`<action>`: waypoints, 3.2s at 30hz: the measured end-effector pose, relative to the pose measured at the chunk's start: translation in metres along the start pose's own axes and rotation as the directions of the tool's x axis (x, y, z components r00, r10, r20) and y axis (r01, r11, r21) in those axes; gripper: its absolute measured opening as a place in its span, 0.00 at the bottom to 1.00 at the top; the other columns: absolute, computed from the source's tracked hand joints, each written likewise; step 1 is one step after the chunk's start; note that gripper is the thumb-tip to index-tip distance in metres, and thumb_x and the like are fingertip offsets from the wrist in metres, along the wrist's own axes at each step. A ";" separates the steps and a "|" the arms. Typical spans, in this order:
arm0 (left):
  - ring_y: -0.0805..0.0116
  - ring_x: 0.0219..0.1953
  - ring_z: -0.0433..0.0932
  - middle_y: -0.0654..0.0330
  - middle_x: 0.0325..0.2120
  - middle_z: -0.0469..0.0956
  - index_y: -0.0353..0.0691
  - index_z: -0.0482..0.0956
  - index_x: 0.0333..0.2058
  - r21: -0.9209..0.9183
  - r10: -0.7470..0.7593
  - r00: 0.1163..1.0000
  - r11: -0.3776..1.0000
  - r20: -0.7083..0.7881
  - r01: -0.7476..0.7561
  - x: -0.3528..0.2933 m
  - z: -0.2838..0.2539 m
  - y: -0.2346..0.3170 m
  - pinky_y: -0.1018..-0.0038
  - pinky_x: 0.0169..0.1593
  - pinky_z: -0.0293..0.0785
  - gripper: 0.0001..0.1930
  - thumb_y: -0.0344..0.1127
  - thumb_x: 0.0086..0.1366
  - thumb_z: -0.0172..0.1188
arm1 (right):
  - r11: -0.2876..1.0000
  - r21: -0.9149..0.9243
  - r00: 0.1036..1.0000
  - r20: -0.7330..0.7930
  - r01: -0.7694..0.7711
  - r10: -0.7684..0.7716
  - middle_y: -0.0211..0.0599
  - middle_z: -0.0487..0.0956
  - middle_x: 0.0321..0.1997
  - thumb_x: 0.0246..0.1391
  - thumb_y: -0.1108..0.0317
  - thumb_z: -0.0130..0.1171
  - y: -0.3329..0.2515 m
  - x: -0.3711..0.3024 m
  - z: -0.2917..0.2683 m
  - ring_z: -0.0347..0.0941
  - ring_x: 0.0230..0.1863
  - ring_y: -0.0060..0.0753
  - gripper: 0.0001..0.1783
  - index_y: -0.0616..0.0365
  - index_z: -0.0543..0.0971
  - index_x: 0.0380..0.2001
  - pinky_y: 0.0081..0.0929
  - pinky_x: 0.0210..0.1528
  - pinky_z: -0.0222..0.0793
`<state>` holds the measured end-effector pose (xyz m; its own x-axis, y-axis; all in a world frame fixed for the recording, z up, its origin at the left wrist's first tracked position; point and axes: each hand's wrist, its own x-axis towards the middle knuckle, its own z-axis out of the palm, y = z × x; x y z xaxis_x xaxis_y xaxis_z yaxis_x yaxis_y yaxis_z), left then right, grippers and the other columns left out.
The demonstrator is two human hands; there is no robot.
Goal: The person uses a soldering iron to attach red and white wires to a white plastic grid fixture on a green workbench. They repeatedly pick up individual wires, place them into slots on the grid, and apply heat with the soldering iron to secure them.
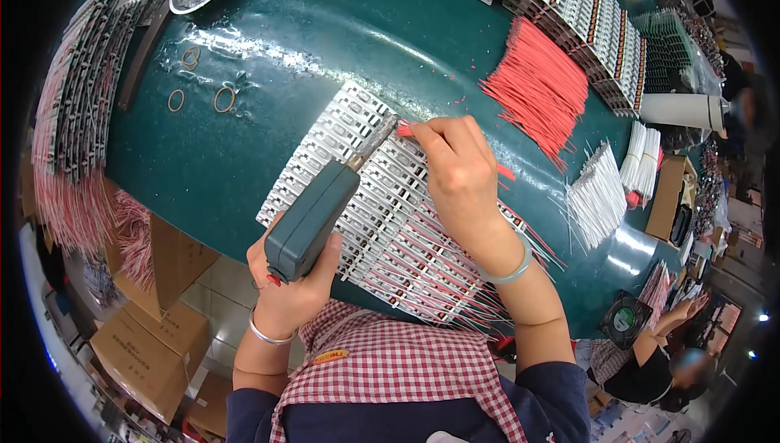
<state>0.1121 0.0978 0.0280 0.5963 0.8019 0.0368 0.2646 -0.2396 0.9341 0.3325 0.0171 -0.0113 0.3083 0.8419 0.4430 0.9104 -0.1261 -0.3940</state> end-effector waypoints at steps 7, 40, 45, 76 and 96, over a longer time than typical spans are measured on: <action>0.73 0.28 0.80 0.57 0.30 0.84 0.31 0.84 0.39 0.056 0.015 0.999 0.998 0.037 -0.017 -0.006 -0.005 -0.005 0.76 0.32 0.76 0.11 0.24 0.56 0.70 | 1.000 -0.010 1.000 0.007 -0.010 0.010 0.40 0.77 0.37 0.39 0.83 0.61 -0.001 -0.001 0.000 0.74 0.39 0.41 0.18 0.67 0.82 0.39 0.34 0.35 0.75; 0.69 0.26 0.80 0.55 0.30 0.83 0.29 0.83 0.36 0.007 0.020 0.999 1.000 -0.037 -0.020 -0.015 -0.008 -0.008 0.76 0.31 0.74 0.09 0.22 0.54 0.69 | 0.998 -0.041 0.999 0.011 0.045 -0.045 0.42 0.77 0.38 0.43 0.80 0.61 -0.016 -0.004 0.002 0.72 0.38 0.42 0.17 0.70 0.81 0.41 0.34 0.37 0.73; 0.69 0.26 0.80 0.55 0.30 0.82 0.29 0.83 0.36 0.054 0.048 0.999 0.997 -0.017 -0.047 -0.016 -0.008 -0.010 0.76 0.31 0.74 0.09 0.22 0.54 0.68 | 0.998 -0.054 0.999 0.019 0.038 -0.037 0.42 0.77 0.38 0.44 0.79 0.61 -0.017 -0.004 0.002 0.72 0.38 0.41 0.16 0.70 0.81 0.40 0.34 0.37 0.73; 0.69 0.24 0.78 0.57 0.27 0.82 0.32 0.84 0.35 0.048 -0.010 0.999 0.999 -0.045 0.012 -0.031 -0.019 -0.015 0.76 0.29 0.74 0.09 0.24 0.54 0.70 | 0.995 -0.058 0.997 0.011 0.081 -0.081 0.40 0.76 0.36 0.42 0.79 0.63 -0.026 -0.011 0.003 0.72 0.37 0.40 0.16 0.69 0.81 0.39 0.33 0.33 0.72; 0.68 0.26 0.81 0.55 0.29 0.83 0.31 0.85 0.36 0.031 -0.081 0.994 0.996 -0.070 0.083 -0.039 -0.021 -0.017 0.76 0.31 0.76 0.11 0.23 0.53 0.70 | 0.986 -0.137 0.994 0.054 0.100 -0.094 0.40 0.73 0.32 0.44 0.77 0.64 -0.031 -0.006 0.001 0.70 0.35 0.39 0.13 0.69 0.81 0.37 0.32 0.32 0.71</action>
<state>0.0680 0.0818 0.0185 0.5183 0.8551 -0.0143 0.3371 -0.1889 0.9223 0.3017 0.0164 -0.0027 0.2063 0.8770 0.4339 0.9659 -0.1115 -0.2337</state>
